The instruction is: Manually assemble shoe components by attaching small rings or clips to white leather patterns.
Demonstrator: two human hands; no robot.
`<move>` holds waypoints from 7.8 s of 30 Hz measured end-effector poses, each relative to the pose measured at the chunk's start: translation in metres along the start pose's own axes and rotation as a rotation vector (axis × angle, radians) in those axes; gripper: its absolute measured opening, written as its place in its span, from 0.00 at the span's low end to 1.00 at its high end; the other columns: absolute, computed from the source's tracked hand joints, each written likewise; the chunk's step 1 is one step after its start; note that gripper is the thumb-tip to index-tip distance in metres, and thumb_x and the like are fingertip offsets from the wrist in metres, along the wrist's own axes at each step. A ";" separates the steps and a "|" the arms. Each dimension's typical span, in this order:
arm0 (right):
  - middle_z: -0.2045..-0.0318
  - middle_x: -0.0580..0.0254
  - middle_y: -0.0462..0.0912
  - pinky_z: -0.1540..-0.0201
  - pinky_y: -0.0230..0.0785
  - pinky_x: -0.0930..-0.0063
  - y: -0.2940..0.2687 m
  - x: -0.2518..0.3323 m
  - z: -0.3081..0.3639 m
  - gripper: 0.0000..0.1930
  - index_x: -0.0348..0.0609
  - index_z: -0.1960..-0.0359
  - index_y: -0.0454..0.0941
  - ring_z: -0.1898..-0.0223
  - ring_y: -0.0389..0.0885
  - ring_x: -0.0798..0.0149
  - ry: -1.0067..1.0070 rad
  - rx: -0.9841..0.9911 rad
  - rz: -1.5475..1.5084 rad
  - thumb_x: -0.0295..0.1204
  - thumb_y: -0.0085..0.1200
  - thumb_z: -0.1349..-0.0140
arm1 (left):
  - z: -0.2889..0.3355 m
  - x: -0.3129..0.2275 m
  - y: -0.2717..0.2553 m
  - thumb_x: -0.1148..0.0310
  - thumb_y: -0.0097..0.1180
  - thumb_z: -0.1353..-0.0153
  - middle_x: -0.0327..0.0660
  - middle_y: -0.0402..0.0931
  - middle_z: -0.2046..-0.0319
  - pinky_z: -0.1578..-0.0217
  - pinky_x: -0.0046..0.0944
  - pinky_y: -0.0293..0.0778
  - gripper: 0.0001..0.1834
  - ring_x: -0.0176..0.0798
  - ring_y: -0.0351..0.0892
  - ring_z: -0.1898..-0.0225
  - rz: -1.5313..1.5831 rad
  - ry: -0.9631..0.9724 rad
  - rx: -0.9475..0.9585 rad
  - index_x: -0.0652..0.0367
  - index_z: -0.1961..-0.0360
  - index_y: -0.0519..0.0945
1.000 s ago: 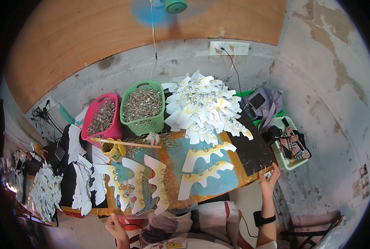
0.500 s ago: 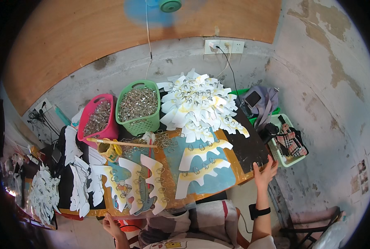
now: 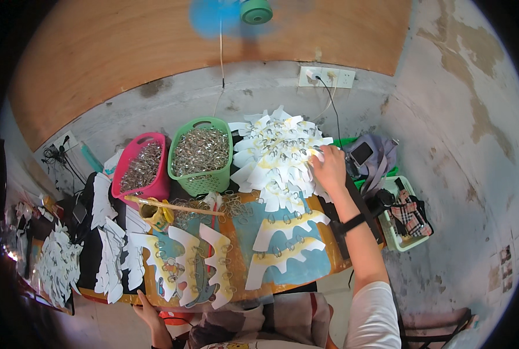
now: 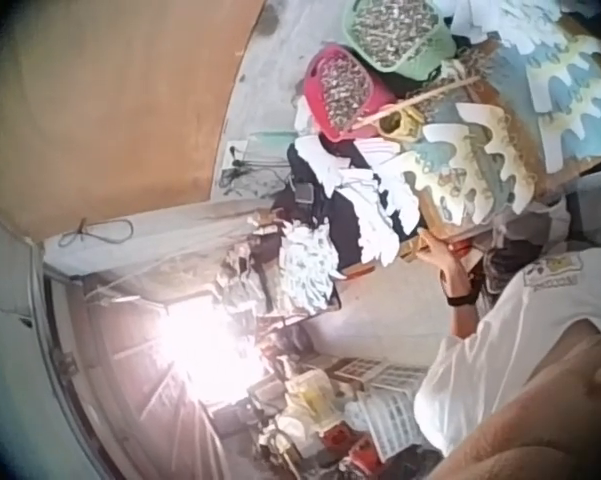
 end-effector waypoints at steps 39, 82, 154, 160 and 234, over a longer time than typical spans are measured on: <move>0.66 0.62 0.85 0.59 0.70 0.79 -0.148 0.218 0.187 0.06 0.31 0.62 0.83 0.64 0.79 0.73 0.268 0.846 -1.287 0.22 0.61 0.38 | 0.261 -0.204 0.137 0.73 0.59 0.39 0.44 0.78 0.66 0.54 0.40 0.67 0.05 0.43 0.75 0.60 0.072 0.645 1.482 0.64 0.66 0.79; 0.69 0.63 0.76 0.68 0.62 0.72 -0.173 0.299 0.189 0.16 0.42 0.61 0.87 0.69 0.70 0.62 -0.465 0.149 -0.607 0.17 0.69 0.54 | 0.223 -0.217 0.094 0.78 0.65 0.52 0.35 0.76 0.73 0.55 0.47 0.58 0.08 0.39 0.74 0.63 -0.002 0.982 0.929 0.58 0.70 0.79; 0.71 0.67 0.84 0.70 0.68 0.84 -0.093 0.260 0.241 0.09 0.33 0.59 0.83 0.72 0.77 0.77 0.597 0.554 -1.554 0.28 0.60 0.34 | 0.205 -0.177 0.118 0.65 0.61 0.37 0.40 0.79 0.61 0.59 0.31 0.72 0.18 0.31 0.76 0.61 0.397 0.106 1.299 0.69 0.54 0.78; 0.54 0.52 0.81 0.62 0.74 0.69 -0.090 0.247 0.243 0.26 0.29 0.45 0.74 0.60 0.81 0.63 0.590 0.584 -1.617 0.43 0.52 0.32 | 0.214 -0.184 0.118 0.72 0.61 0.39 0.44 0.77 0.76 0.66 0.36 0.69 0.07 0.36 0.75 0.72 -0.012 0.348 1.324 0.66 0.69 0.79; 0.62 0.64 0.79 0.58 0.67 0.78 -0.071 0.264 0.186 0.07 0.37 0.66 0.83 0.63 0.77 0.69 0.286 1.015 -1.624 0.18 0.63 0.47 | 0.207 -0.192 0.122 0.76 0.61 0.43 0.38 0.75 0.75 0.59 0.38 0.61 0.05 0.39 0.73 0.72 0.020 0.577 1.306 0.60 0.73 0.77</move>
Point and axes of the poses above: each hand's wrist, its own z-axis away from the middle knuckle, its own y-axis out of the palm, x = y × z, the point moved 6 cm from there along -z, towards the middle knuckle
